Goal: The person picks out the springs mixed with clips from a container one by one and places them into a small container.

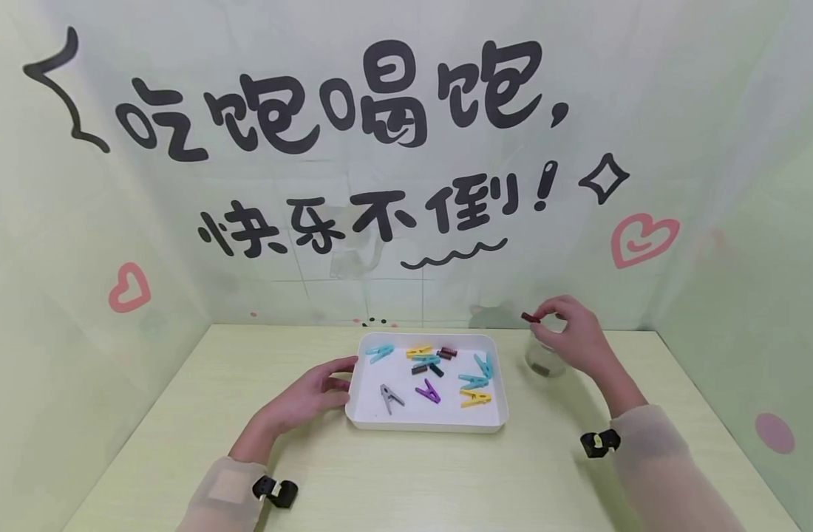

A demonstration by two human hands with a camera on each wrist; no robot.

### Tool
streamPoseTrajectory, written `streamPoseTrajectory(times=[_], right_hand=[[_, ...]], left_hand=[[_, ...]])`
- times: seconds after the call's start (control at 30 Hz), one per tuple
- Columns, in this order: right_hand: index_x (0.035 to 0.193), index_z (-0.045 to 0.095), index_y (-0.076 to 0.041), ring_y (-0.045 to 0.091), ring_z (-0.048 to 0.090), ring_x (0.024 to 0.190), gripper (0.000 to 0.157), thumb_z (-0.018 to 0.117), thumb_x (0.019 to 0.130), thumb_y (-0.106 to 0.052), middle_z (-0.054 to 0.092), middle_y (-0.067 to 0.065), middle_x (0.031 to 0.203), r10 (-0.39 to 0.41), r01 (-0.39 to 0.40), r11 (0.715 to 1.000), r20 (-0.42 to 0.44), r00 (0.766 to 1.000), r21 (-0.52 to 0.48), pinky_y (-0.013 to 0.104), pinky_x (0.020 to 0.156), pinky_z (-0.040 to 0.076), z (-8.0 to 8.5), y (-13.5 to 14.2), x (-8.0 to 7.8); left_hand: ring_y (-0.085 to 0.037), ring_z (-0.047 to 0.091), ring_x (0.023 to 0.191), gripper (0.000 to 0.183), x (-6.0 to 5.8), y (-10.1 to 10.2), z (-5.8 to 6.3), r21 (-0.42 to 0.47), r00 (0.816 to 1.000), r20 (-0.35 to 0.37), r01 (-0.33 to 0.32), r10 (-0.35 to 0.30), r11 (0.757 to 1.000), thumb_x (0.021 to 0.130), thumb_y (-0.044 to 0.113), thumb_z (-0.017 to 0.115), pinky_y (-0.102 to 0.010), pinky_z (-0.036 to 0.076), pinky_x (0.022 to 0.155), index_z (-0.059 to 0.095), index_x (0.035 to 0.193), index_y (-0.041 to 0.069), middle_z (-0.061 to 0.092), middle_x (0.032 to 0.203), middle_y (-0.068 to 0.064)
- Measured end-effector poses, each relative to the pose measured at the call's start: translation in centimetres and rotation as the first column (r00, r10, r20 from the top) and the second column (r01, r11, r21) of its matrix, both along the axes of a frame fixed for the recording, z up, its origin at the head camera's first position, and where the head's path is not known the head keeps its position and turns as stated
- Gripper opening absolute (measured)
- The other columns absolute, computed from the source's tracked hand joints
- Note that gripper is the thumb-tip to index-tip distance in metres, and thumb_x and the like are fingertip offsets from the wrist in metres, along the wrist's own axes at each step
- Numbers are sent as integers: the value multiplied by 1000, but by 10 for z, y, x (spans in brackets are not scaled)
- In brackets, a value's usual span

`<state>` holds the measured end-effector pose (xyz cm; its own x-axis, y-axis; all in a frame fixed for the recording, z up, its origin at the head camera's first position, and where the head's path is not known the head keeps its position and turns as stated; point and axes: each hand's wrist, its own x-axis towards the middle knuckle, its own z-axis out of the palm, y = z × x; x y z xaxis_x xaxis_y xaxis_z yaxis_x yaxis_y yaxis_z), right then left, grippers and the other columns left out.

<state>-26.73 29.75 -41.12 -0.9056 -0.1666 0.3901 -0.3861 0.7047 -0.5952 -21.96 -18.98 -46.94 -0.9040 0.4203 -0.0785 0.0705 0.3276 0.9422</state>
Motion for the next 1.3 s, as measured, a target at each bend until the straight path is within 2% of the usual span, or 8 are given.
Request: streamPoseTrajectory(times=[0.23, 0.4, 0.57, 0.67, 0.77, 0.93, 1.1, 1.3], right_hand=[[102, 74, -8, 31, 59, 111, 9, 79, 96, -13, 65, 10, 117, -48, 48, 999, -21, 999, 2, 38, 98, 50, -4, 19, 4], [102, 74, -6, 26, 57, 108, 11, 79, 97, -14, 65, 12, 117, -71, 71, 997, -23, 997, 2, 30, 96, 49, -11, 30, 6], [100, 74, -4, 32, 57, 110, 11, 79, 97, -14, 64, 16, 118, -82, 82, 997, -14, 997, -9, 15, 89, 42, -21, 39, 6], [99, 74, -3, 38, 58, 113, 10, 78, 97, -12, 63, 19, 120, -95, 95, 995, -12, 995, -17, 26, 92, 46, -26, 42, 6], [103, 74, 1, 44, 57, 118, 17, 77, 98, -14, 61, 24, 126, -107, 107, 994, 2, 994, -16, 48, 98, 49, -32, 44, 5], [138, 60, 8, 57, 43, 135, 54, 72, 103, -31, 47, 35, 147, -115, 115, 993, 77, 990, 3, 74, 104, 38, -39, 45, 4], [159, 38, 5, 59, 30, 146, 79, 70, 103, -39, 35, 36, 159, -110, 113, 994, 128, 986, -15, 78, 109, 30, -37, 43, 4], [159, 38, 5, 58, 30, 146, 79, 74, 101, -35, 36, 35, 159, -81, 83, 996, 93, 992, -22, 78, 109, 29, -29, 36, 1]], left_hand=[[-35, 58, 127, 66, 0, 0, 0, -15, 1000, -4, -10, 10, 1000, 101, 0, 65, -41, 57, 100, 38, 161, -2, 49, 155, -19], [-35, 58, 127, 66, -1, -1, -1, -16, 1000, -6, -10, 10, 1000, 101, 1, 65, -42, 56, 100, 38, 161, -1, 49, 155, -19], [-35, 58, 127, 66, 0, -1, -1, -13, 1000, -2, -6, 6, 1000, 101, 1, 65, -42, 56, 100, 38, 162, -1, 48, 156, -19], [-35, 58, 127, 66, 0, -1, -1, -12, 1000, -4, -6, 6, 1000, 101, 1, 65, -42, 57, 100, 38, 161, -2, 49, 155, -19], [-35, 58, 127, 66, 0, -1, -1, -14, 1000, -7, -7, 7, 1000, 101, 1, 65, -41, 57, 99, 38, 161, -2, 49, 155, -18], [-35, 59, 126, 66, 0, -1, -2, -12, 1000, -10, -3, 3, 1000, 101, 0, 65, -41, 57, 99, 38, 161, -2, 49, 155, -18], [-35, 59, 127, 66, 0, 0, -2, -13, 1000, -11, -4, 3, 1000, 101, 0, 65, -41, 57, 99, 38, 161, -2, 49, 155, -18], [-35, 59, 127, 66, 0, 0, -1, -15, 1000, -7, -10, 10, 1000, 101, 1, 65, -41, 57, 100, 38, 162, -2, 49, 155, -18]])
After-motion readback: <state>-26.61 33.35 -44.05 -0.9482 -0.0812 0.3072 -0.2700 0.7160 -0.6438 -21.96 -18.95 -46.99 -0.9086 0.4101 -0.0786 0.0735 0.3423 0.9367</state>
